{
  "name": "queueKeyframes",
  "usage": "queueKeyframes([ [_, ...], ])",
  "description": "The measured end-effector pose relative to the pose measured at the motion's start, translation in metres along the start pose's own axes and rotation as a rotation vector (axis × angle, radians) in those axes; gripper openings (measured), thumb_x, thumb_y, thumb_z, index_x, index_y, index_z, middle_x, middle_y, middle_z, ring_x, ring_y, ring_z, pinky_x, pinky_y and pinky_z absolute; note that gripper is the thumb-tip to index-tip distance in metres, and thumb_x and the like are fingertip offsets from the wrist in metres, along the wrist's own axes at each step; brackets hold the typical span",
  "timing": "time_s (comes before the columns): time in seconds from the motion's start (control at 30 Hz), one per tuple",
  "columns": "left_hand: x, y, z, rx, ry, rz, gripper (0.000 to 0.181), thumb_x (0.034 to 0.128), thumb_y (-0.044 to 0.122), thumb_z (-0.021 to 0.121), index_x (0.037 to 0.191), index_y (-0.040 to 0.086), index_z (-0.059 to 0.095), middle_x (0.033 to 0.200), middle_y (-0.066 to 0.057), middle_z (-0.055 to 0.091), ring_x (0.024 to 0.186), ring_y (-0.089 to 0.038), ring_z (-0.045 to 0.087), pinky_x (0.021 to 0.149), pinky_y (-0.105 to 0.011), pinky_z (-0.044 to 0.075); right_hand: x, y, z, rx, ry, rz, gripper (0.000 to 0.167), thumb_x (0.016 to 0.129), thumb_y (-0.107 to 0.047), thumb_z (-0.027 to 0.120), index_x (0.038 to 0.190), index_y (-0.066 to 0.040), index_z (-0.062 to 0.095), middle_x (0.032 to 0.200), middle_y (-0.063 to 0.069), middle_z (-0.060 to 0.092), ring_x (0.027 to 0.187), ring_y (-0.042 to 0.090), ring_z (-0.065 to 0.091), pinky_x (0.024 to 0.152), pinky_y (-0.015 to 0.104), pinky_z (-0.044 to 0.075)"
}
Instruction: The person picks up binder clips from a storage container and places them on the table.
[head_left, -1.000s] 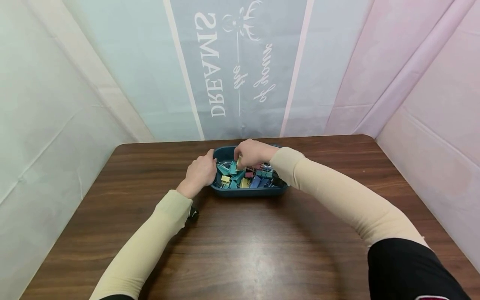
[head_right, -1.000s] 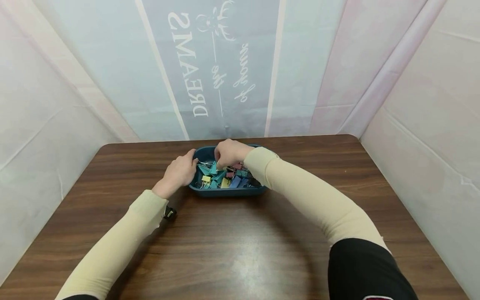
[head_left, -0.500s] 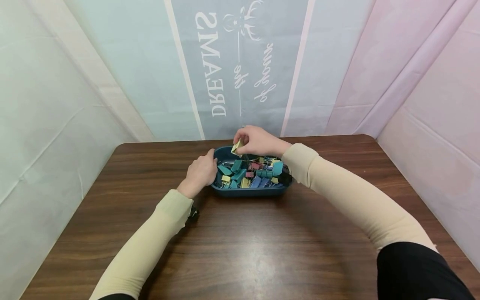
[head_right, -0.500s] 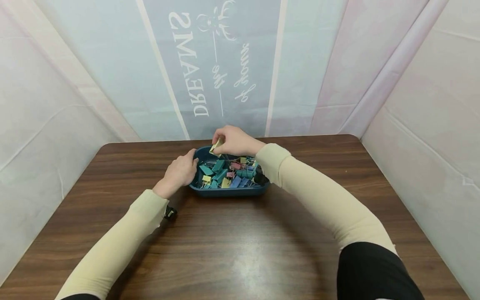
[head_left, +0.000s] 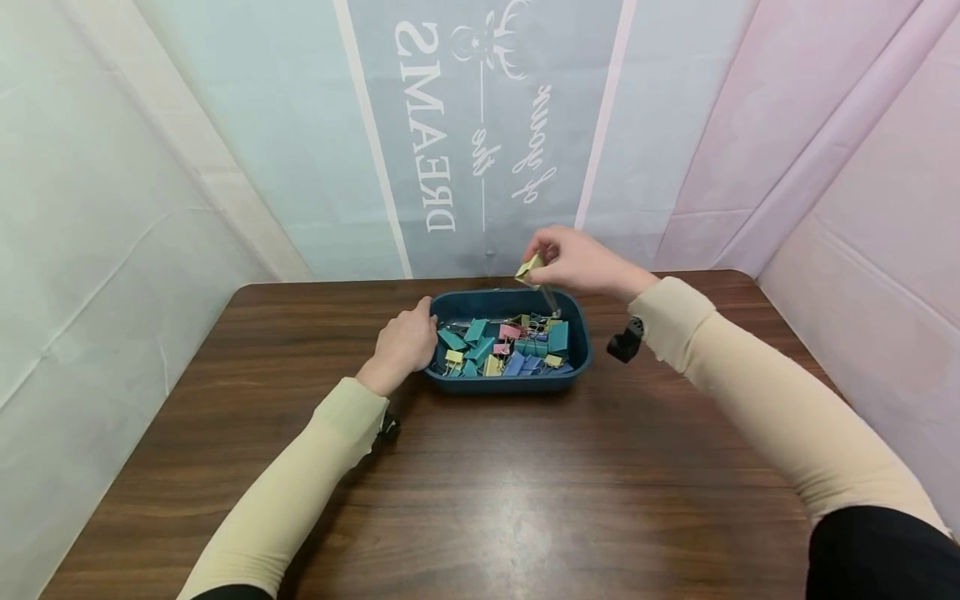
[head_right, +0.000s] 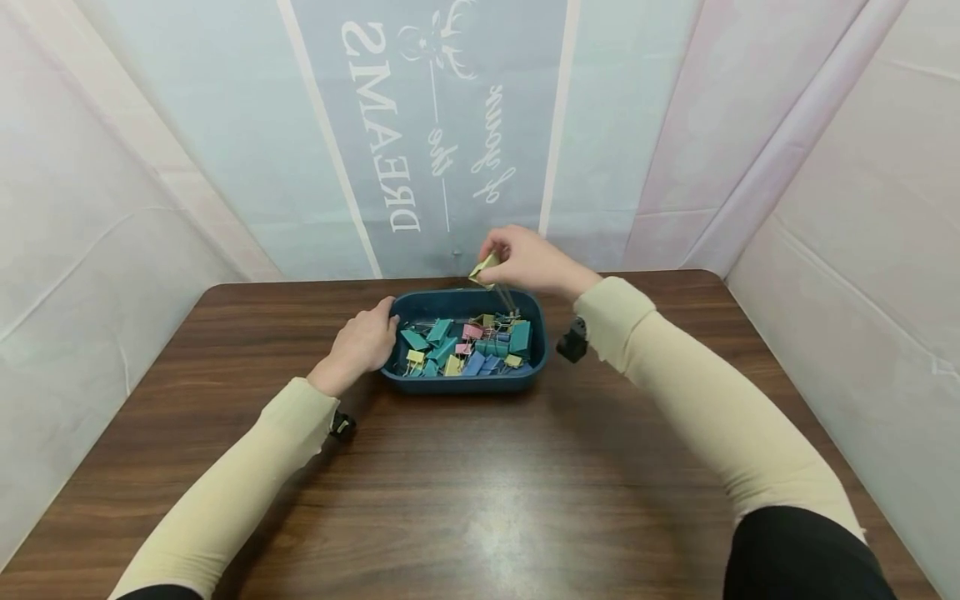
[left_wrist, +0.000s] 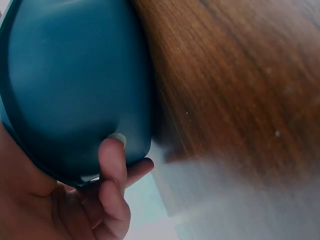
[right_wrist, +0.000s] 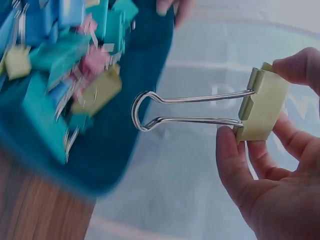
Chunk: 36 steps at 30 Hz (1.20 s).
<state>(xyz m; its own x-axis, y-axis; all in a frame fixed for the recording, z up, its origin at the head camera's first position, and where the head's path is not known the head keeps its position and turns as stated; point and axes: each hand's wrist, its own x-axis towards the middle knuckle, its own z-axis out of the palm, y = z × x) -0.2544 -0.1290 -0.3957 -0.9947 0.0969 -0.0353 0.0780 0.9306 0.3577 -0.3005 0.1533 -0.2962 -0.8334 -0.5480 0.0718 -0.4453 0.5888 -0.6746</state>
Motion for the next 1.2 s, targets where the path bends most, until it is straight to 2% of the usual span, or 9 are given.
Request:
queueKeyframes([
  [0.17, 0.001, 0.002, 0.001, -0.001, -0.004, -0.010, 0.050, 0.1076, 0.027, 0.040, 0.153, 0.006, 0.033, 0.119, -0.024, 0.064, 0.088, -0.036, 0.066, 0.071, -0.047, 0.054, -0.018, 0.028, -0.020, -0.053, 0.007, 0.076, 0.020, 0.093, -0.019, 0.067, 0.109, -0.008, 0.066, 0.095, 0.012, 0.060, 0.074, 0.030, 0.052, 0.062, 0.039, 0.043],
  [0.33, 0.001, 0.002, 0.001, -0.004, -0.005, -0.005, 0.050, 0.1075, 0.026, 0.040, 0.153, 0.006, 0.033, 0.117, -0.023, 0.064, 0.087, -0.036, 0.066, 0.069, -0.046, 0.053, -0.034, 0.064, -0.030, -0.086, 0.018, 0.150, 0.020, 0.092, -0.019, 0.067, 0.107, -0.006, 0.066, 0.091, 0.012, 0.059, 0.072, 0.029, 0.050, 0.063, 0.039, 0.041],
  [0.5, 0.001, 0.001, 0.002, -0.002, 0.004, -0.008, 0.050, 0.1075, 0.026, 0.039, 0.152, 0.006, 0.033, 0.115, -0.023, 0.065, 0.082, -0.034, 0.065, 0.065, -0.044, 0.052, -0.048, 0.094, -0.031, -0.149, 0.020, 0.202, 0.023, 0.090, -0.019, 0.069, 0.106, -0.004, 0.068, 0.091, 0.010, 0.063, 0.077, 0.025, 0.052, 0.067, 0.038, 0.042],
  [0.63, 0.001, 0.001, 0.002, 0.002, 0.002, -0.019, 0.050, 0.1075, 0.027, 0.040, 0.152, 0.006, 0.033, 0.120, -0.023, 0.064, 0.086, -0.033, 0.065, 0.068, -0.044, 0.053, -0.055, 0.110, -0.025, -0.190, -0.044, 0.225, 0.025, 0.089, -0.022, 0.068, 0.106, -0.003, 0.067, 0.088, 0.009, 0.063, 0.076, 0.024, 0.054, 0.068, 0.037, 0.044],
  [0.8, 0.002, 0.000, -0.002, -0.001, -0.003, -0.008, 0.049, 0.1068, 0.028, 0.042, 0.151, 0.006, 0.037, 0.121, -0.023, 0.063, 0.084, -0.033, 0.064, 0.066, -0.043, 0.053, -0.059, 0.120, -0.014, -0.196, -0.110, 0.241, 0.023, 0.089, -0.022, 0.068, 0.106, -0.005, 0.067, 0.090, 0.009, 0.060, 0.079, 0.024, 0.052, 0.069, 0.038, 0.045],
  [1.03, 0.000, -0.009, -0.010, -0.046, -0.018, 0.036, 0.049, 0.1053, 0.029, 0.043, 0.146, 0.002, 0.044, 0.123, -0.020, 0.064, 0.082, -0.029, 0.064, 0.067, -0.042, 0.053, -0.058, 0.122, -0.004, -0.238, -0.127, 0.223, 0.025, 0.089, -0.021, 0.069, 0.107, -0.004, 0.067, 0.094, 0.010, 0.058, 0.081, 0.024, 0.053, 0.070, 0.038, 0.045],
  [1.2, -0.006, -0.010, -0.015, -0.086, -0.088, 0.029, 0.042, 0.1042, 0.029, 0.045, 0.132, 0.000, 0.054, 0.098, -0.014, 0.067, 0.067, -0.020, 0.066, 0.062, -0.037, 0.052, -0.058, 0.122, -0.003, -0.232, -0.142, 0.224, 0.027, 0.089, -0.021, 0.068, 0.109, -0.002, 0.067, 0.093, 0.010, 0.057, 0.080, 0.024, 0.052, 0.068, 0.038, 0.044],
])
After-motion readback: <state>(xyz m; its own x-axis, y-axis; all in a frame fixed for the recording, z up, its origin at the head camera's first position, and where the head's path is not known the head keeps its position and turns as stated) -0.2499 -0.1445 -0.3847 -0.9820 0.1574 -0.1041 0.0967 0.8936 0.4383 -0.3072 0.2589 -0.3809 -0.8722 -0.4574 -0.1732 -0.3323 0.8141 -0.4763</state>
